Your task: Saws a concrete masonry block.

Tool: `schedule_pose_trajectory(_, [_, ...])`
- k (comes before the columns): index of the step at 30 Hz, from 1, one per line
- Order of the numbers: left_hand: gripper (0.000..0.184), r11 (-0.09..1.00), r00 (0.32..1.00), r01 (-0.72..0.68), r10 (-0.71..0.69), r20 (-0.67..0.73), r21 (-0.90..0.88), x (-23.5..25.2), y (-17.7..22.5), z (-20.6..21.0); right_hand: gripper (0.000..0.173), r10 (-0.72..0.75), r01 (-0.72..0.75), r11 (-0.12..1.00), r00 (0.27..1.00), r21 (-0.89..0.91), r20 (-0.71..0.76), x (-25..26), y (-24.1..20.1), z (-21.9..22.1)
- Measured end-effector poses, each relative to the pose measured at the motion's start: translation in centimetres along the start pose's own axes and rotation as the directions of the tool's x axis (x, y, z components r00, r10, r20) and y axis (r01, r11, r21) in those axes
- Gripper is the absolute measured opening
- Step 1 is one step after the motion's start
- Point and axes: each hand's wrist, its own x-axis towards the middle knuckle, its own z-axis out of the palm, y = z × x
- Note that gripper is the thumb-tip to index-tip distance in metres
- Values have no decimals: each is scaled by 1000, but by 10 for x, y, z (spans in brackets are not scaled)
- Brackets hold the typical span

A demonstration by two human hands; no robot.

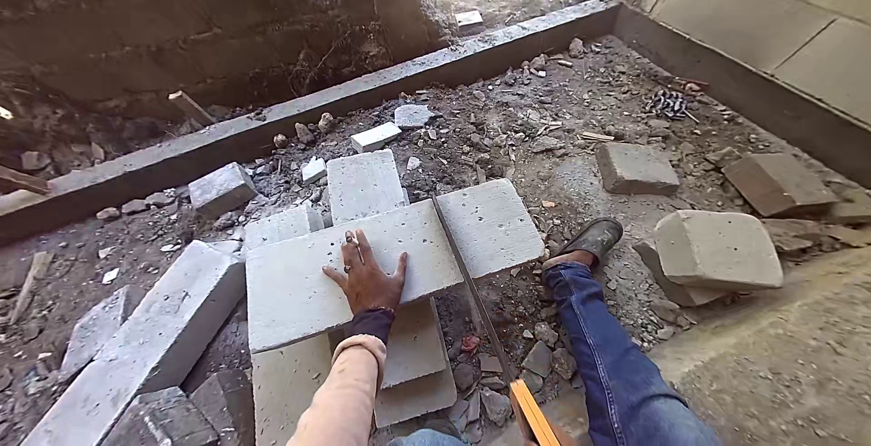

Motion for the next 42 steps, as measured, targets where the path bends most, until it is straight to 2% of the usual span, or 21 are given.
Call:
schedule_pose_trajectory(3, [108, 1000, 1000, 18, -18, 1, -18, -1, -2, 0, 44, -62, 59, 998, 989, -31, -136, 59, -25, 35])
schedule_pose_trajectory(5, [112, 999, 999, 29, -30, -21, -43, 5, -4, -1, 49, -81, 76, 996, 985, -42, -152, 81, -30, 46])
schedule_pose_trajectory(7, [115, 998, 999, 36, -37, -22, -57, 1, -6, 0, 47, -56, 54, 998, 991, -14, -121, 63, -19, 32])
schedule_pose_trajectory(10, [113, 999, 1000, 15, -16, -25, -48, 0, 0, -1, 45, 13, -15, 998, 999, -60, -49, -11, -2, -7])
schedule_pose_trajectory(12, [110, 999, 999, 13, -14, -37, -43, 1, 1, 0, 45, 17, -17, 1000, 1000, -12, 16, -25, 4, -15])
schedule_pose_trajectory(14, [108, 999, 999, -5, 4, -35, -34, 0, 0, 1, 46, -1, 0, 999, 999, -50, -32, 20, -11, 6])
schedule_pose_trajectory(17, [109, 999, 1000, 1, -2, -28, -34, 0, -2, 2, 52, 11, -17, 997, 998, -81, -65, 130, -55, 40])
schedule_pose_trajectory(19, [111, 999, 1000, 16, -17, -23, -37, 1, -3, 0, 63, 49, -51, 995, 998, -83, -30, 146, -63, 45])
schedule_pose_trajectory(21, [112, 999, 999, 31, -32, -15, -43, 0, -1, 0, 62, 20, -23, 995, 999, -96, -33, 105, -40, 34])
schedule_pose_trajectory(24, [111, 998, 999, 30, -31, -22, -57, -1, 1, 0, 51, 6, -8, 998, 1000, -62, -30, 4, -13, -1])
schedule_pose_trajectory(25, [111, 999, 1000, 22, -23, -20, -50, -1, 1, 0, 51, 15, -15, 999, 1000, -32, -9, -13, -10, -9])
schedule_pose_trajectory(26, [110, 999, 1000, 15, -15, -19, -40, 2, 2, 1, 51, 8, -8, 1000, 1000, -6, 2, -8, -11, -9])
schedule_pose_trajectory(28, [109, 1000, 1000, 0, -1, -15, -32, 0, 1, 2, 49, 18, -21, 998, 999, -55, -50, 48, -31, 13])
schedule_pose_trajectory(30, [108, 999, 1000, -1, 0, -26, -45, -2, 0, 2, 55, 49, -56, 993, 996, -101, -76, 129, -63, 39])
schedule_pose_trajectory(32, [111, 999, 1000, 11, -12, -27, -48, 6, 0, -1, 61, 67, -69, 993, 998, -94, -20, 166, -83, 46])
schedule_pose_trajectory(34, [114, 998, 999, 32, -32, -2, -50, 3, -2, -2, 61, 37, -37, 994, 999, -99, 3, 139, -56, 41])
schedule_pose_trajectory(38, [113, 999, 1000, 23, -23, 3, -46, 0, 0, -3, 56, -20, 19, 997, 1000, -73, -17, 2, -6, 10])
schedule_pose_trajectory(39, [112, 999, 1000, 14, -14, -2, -47, 0, 0, -2, 55, -18, 18, 999, 1000, -42, -14, -13, -1, 6])
schedule_pose_trajectory(40, [111, 999, 1000, 3, -4, -12, -48, 1, 2, -2, 54, -27, 26, 999, 999, -23, -27, -6, -1, 9])
schedule_pose_trajectory(42, [110, 999, 1000, -8, 8, -7, -46, 0, 1, 1, 52, -49, 44, 996, 996, -73, -75, 53, -21, 28])
